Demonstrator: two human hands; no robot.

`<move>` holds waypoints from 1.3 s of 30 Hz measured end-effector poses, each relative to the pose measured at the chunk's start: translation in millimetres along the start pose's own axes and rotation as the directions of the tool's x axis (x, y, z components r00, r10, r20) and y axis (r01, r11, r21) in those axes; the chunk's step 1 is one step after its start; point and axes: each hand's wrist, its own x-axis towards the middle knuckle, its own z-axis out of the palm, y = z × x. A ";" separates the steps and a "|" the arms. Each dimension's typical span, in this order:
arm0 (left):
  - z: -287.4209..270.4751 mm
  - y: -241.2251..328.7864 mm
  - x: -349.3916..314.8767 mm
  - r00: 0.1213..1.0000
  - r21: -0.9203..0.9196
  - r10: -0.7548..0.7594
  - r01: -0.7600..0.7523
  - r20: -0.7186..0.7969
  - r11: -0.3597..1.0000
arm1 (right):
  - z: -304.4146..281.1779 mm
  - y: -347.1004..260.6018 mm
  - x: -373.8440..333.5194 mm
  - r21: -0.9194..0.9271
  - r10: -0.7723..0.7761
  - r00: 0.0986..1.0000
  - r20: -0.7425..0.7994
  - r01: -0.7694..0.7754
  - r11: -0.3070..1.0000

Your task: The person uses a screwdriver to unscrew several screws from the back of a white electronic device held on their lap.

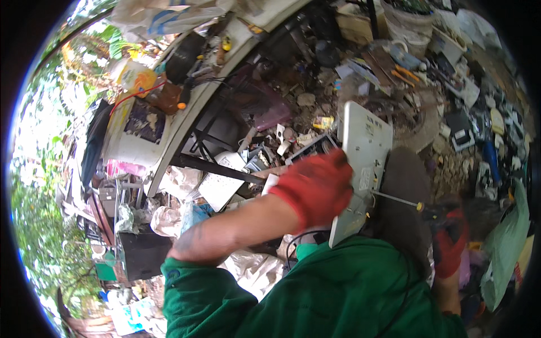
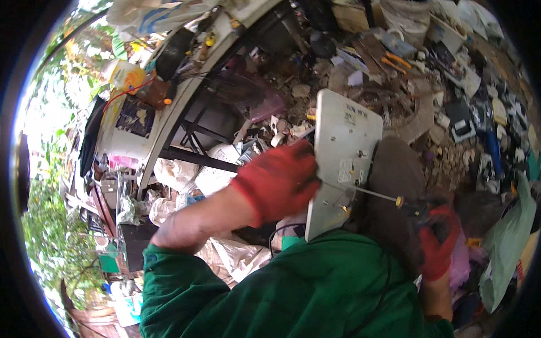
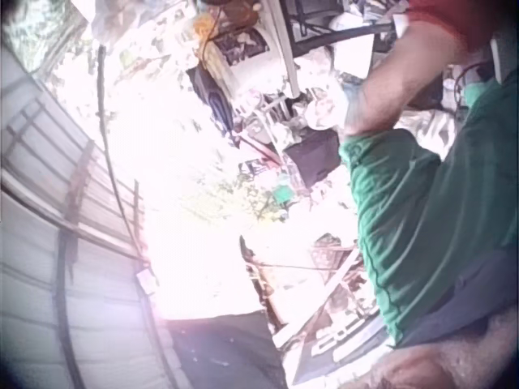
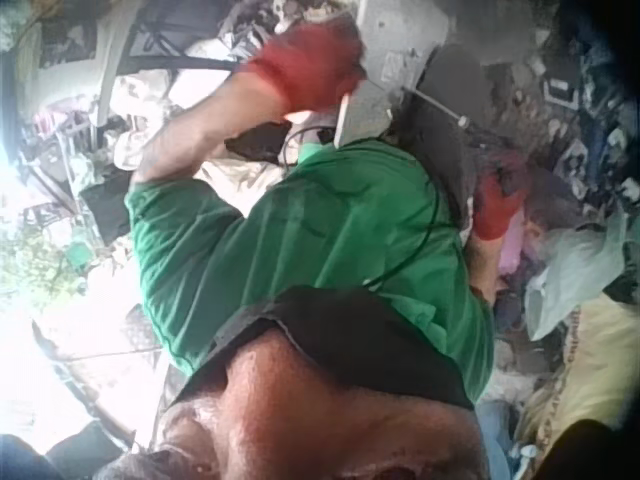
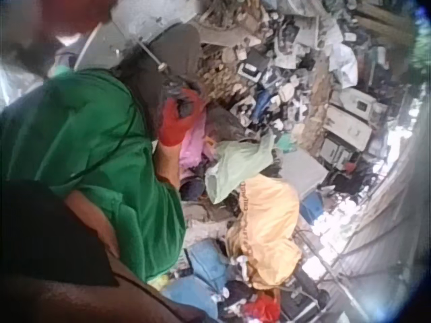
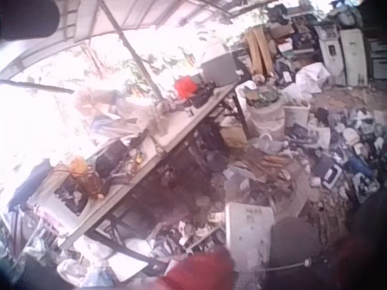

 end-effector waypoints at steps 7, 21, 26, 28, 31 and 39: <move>-55.2 -171.4 -74.2 0.582 -0.146 -0.404 0.438 -0.706 0.887 | 1.8 -33.9 24.8 0.111 0.045 0.987 0.152 -0.062 0.992; -104.1 -295.0 -117.7 0.435 0.203 -0.703 0.897 -0.563 0.392 | -1.1 -17.4 10.8 -0.021 0.117 0.984 0.131 -0.115 0.993; -103.3 -295.0 -124.3 0.441 0.136 -0.727 0.888 -0.527 0.440 | -6.1 -10.7 9.0 -0.005 0.176 0.978 0.108 -0.176 0.984; -101.8 -294.9 -127.6 0.427 0.170 -0.704 0.897 -0.568 0.408 | 1.5 -19.4 8.7 0.074 0.246 0.961 0.130 -0.257 0.964; -103.5 -290.6 -122.6 0.341 0.077 -0.731 0.926 -0.591 0.370 | 5.6 -19.5 7.4 0.033 0.201 0.972 0.124 -0.207 0.978; -106.2 -256.6 -123.0 0.246 -0.163 -0.610 0.829 -0.753 0.535 | 10.7 -34.9 22.5 0.204 0.235 0.915 0.327 -0.311 0.928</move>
